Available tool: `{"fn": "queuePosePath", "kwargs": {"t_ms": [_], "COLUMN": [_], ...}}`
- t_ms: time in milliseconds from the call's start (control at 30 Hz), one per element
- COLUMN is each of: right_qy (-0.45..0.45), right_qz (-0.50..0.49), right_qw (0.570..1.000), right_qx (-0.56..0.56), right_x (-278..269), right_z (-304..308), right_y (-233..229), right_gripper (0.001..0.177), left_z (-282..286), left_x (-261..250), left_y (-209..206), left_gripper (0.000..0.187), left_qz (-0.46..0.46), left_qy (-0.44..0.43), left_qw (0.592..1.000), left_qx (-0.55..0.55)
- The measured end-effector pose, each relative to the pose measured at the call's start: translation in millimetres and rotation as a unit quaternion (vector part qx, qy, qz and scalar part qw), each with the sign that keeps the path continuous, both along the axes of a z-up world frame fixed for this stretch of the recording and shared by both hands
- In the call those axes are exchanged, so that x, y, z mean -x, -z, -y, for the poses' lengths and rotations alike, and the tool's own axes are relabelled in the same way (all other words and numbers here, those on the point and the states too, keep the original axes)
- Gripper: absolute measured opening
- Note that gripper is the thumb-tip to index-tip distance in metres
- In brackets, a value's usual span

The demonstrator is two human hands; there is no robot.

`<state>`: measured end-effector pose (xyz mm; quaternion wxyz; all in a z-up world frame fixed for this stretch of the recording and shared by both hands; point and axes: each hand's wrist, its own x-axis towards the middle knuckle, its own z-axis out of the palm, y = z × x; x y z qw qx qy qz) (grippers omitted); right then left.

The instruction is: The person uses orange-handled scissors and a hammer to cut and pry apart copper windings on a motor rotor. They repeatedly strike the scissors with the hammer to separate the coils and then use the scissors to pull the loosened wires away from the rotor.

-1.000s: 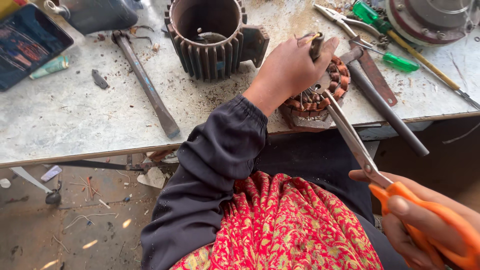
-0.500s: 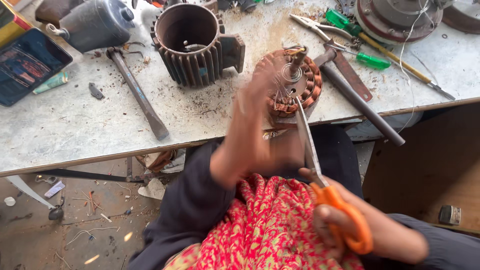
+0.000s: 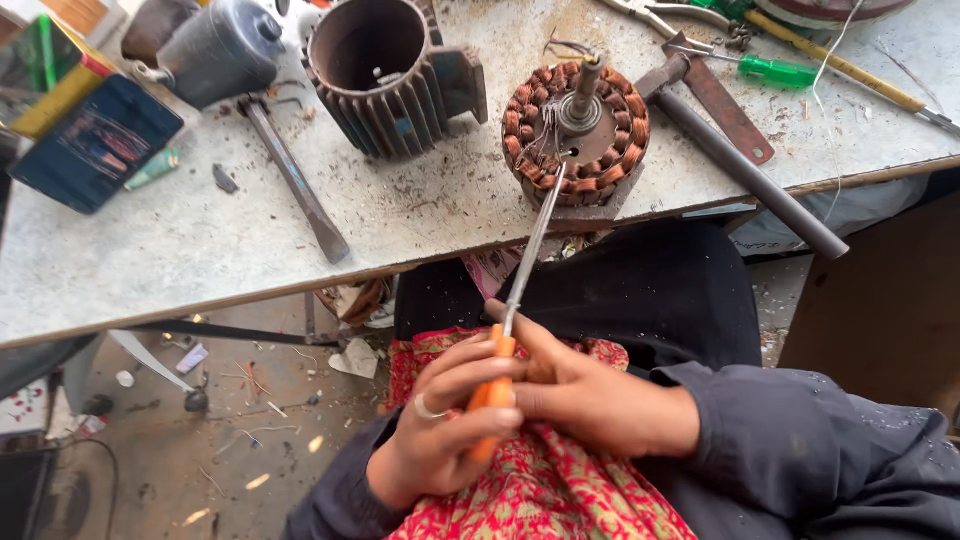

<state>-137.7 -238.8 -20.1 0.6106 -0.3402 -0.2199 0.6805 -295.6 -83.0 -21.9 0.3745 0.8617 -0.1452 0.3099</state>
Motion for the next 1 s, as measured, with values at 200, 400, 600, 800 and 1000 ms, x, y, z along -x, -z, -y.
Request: {"fn": "queuePosePath", "kwargs": {"t_ms": [200, 400, 600, 800, 1000], "right_qy": [0.034, 0.351, 0.313, 0.311, 0.445], "right_qz": [0.548, 0.827, 0.867, 0.849, 0.639], "right_qw": [0.829, 0.432, 0.353, 0.394, 0.613], "right_qx": [-0.108, 0.076, 0.163, 0.165, 0.131], "right_x": [-53, -133, -184, -209, -187], "right_z": [15, 45, 45, 42, 62], "right_y": [-24, -20, 10, 25, 1], "right_gripper": [0.060, 0.031, 0.043, 0.043, 0.030], "left_z": [-2, -4, -7, -17, -20], "left_x": [18, 11, 1, -6, -10], "left_y": [19, 23, 8, -4, -2], "left_gripper": [0.037, 0.031, 0.024, 0.019, 0.020], "left_qz": [0.031, 0.082, 0.087, 0.064, 0.105], "left_qy": [-0.110, -0.208, -0.278, -0.330, -0.327], "left_qw": [0.992, 0.970, 0.953, 0.939, 0.937], "left_qx": [0.047, 0.093, 0.082, 0.079, 0.060]}}
